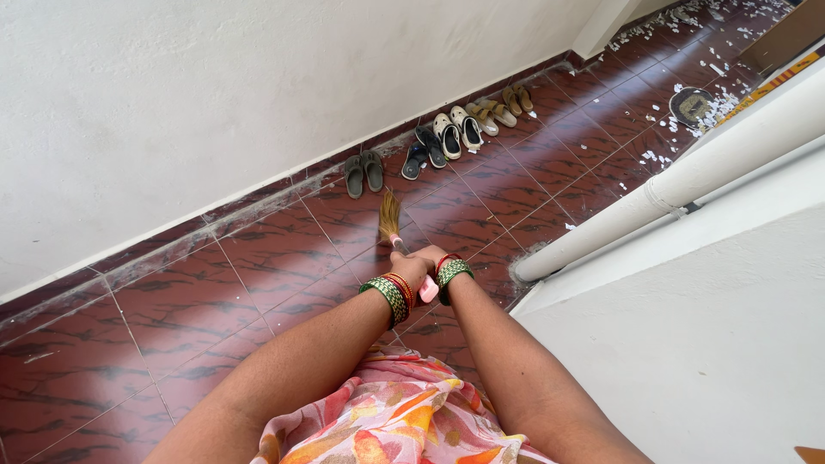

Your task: The person sweeps debris and paper scraps along a tiled balcony and hallway using a short broom.

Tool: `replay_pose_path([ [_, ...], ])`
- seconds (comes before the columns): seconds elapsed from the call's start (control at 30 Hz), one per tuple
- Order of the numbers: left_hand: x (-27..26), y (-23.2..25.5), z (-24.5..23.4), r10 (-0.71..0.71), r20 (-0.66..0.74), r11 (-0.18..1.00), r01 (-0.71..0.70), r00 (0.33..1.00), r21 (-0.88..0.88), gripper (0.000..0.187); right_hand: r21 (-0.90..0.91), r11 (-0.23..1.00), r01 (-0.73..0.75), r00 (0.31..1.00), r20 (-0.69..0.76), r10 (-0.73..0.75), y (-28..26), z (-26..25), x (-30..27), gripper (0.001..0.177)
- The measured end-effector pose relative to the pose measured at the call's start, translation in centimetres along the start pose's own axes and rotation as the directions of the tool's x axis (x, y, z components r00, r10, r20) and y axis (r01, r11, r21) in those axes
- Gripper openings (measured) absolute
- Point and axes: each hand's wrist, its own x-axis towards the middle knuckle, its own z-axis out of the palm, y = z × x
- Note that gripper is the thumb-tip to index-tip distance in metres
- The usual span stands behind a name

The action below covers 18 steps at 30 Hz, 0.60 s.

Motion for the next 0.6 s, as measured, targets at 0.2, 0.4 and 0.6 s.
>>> replay_pose_path([
  [0.2, 2.2, -0.2, 0.5, -0.148, -0.124, 0.989, 0.147, 0.981, -0.018, 0.091, 0.241, 0.964, -0.111, 0.992, -0.023, 0.12, -1.7, 0.2, -0.8, 0.046],
  [0.4, -4.0, 5.2, -2.8, -0.173, 0.06, 0.984, 0.17, 0.983, 0.048, 0.079, 0.502, 0.853, -0.144, 0.981, -0.043, 0.191, -3.8, -0.3, -2.3, 0.046],
  [0.6, -2.4, 5.2, -3.1, 0.046, 0.121, 0.999, -0.048, 0.992, 0.009, 0.063, 0.283, 0.957, -0.059, 0.993, -0.079, 0.084, -3.9, -0.8, -0.2, 0.044],
])
